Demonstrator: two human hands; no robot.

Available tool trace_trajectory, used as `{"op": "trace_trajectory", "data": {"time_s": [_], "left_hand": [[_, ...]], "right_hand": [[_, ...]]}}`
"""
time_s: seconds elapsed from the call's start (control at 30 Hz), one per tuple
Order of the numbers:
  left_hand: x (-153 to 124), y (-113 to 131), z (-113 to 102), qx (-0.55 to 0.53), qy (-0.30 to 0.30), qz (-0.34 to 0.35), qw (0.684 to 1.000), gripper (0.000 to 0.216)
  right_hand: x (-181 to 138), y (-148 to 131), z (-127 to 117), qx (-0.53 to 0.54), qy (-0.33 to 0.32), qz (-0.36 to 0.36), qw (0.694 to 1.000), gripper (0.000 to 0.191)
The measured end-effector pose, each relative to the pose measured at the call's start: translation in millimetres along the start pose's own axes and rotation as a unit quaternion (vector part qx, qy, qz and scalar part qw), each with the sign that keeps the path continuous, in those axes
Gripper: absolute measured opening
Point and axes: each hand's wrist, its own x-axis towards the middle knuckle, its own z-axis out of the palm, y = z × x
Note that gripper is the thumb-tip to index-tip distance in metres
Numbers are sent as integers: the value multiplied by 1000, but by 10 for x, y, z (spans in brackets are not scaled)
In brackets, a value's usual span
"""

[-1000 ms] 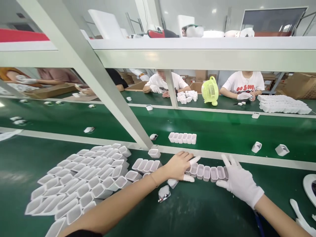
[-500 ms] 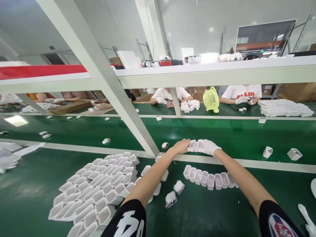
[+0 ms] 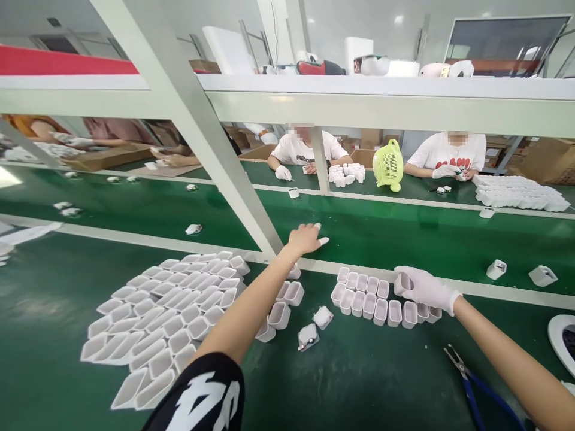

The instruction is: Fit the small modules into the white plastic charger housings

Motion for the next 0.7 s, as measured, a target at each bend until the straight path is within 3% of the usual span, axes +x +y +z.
{"op": "trace_trajectory", "data": {"time_s": [0.17,0.33,0.43,0.53,0.6,0.7], "left_hand": [[149,-65,30,18,-21,-150,988,32],[-19,230,71,-26,16,-140,990,29],[-429,442,59,-95,49,-71,992,29],[-1059,674,140,-181,63,15,981,29],[-1505,823,275,-292,70,77,951,27],[-2087,1029,572,-445,67,124,885,26]], "right_hand": [[-131,-149,-102,-10,108,-19,994,49],[-747,-527,24,-22,117,-89,989,57],[-1075,-716,363,-45,36,-112,992,65],[-1213,-775,713,-67,-42,-115,990,72],[-1275,-739,830,-59,-21,-113,992,79],[-1499,-669,829,42,89,-68,993,88]]}}
